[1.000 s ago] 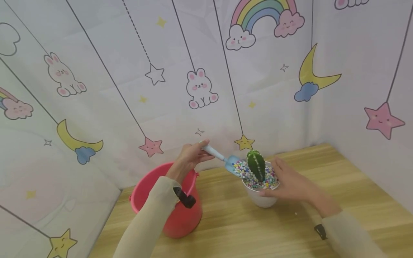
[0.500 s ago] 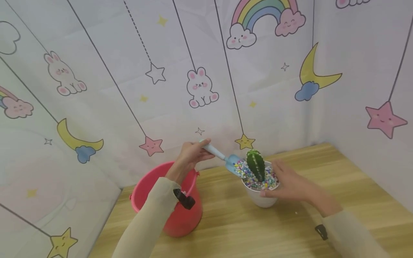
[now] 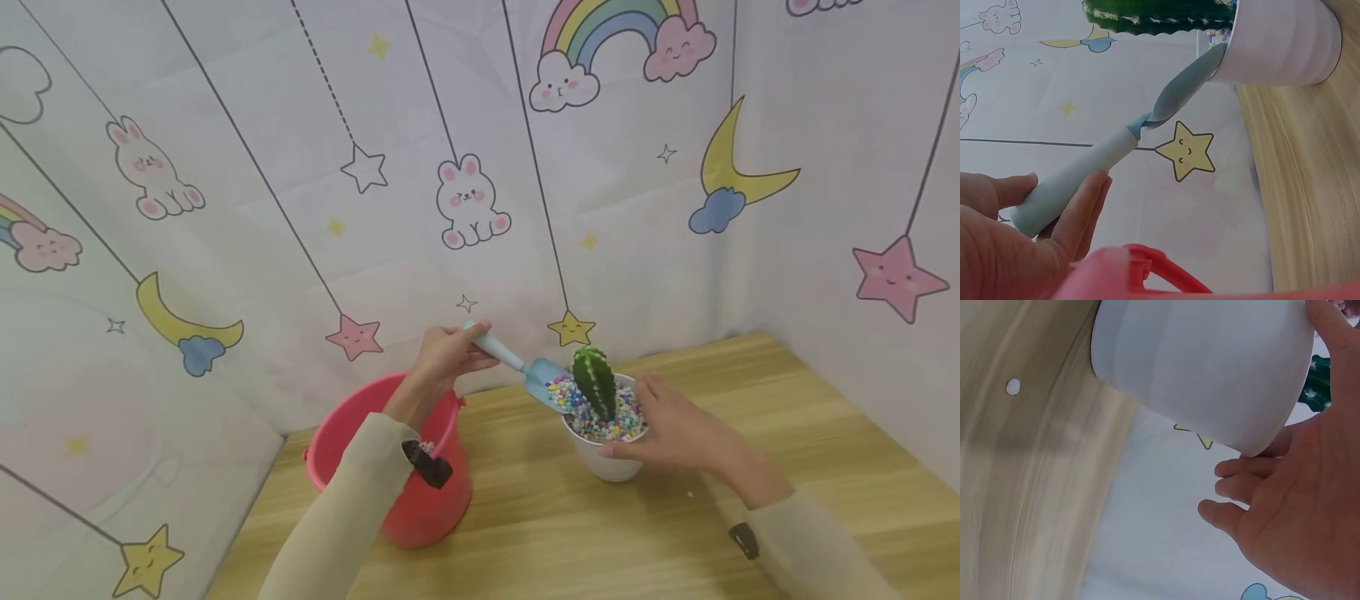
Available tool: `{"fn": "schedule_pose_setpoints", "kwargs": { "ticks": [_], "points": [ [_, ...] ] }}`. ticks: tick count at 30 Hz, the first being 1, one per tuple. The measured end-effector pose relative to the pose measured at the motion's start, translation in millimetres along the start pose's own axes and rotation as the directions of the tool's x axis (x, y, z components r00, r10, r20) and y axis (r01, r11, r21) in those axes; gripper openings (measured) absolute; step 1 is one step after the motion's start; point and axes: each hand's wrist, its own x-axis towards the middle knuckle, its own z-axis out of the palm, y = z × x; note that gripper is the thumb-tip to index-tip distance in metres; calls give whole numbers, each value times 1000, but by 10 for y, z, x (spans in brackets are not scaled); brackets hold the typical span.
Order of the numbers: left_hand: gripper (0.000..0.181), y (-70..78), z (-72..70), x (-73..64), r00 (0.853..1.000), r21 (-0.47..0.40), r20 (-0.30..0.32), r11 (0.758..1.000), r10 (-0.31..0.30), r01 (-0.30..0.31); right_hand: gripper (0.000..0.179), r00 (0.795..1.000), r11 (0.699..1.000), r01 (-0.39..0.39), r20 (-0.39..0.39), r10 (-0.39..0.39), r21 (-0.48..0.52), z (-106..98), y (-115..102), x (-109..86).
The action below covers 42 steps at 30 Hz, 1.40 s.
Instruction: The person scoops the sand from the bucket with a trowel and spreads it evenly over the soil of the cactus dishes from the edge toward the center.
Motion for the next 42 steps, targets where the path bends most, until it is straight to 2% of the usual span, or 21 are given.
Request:
{"fn": "schedule_pose_setpoints", "kwargs": {
  "ticks": [5,16,24,33,42],
  "points": [
    [32,22,6,-34,1000,21,3,1000,6,-6,125,1000,1000,-6,25,5,25,-10,1,2],
    [33,74,45,-85,998,48,2,997,62,-62,127,999,999,-30,27,29,41,-26,8,-15],
    [32,119,94,-163,992,86,-13,988,127,-125,127,999,997,-32,33,30,63,-37,-2,-5],
    [31,152,148,-243,981,159,-5,968,196,-193,126,998,996,-40,44,36,79,-20,8,-6],
    [29,172,189,-346,981,218,18,957,194,-193,127,998,994,-39,45,35,98,4,3,-22]
  ]
}}
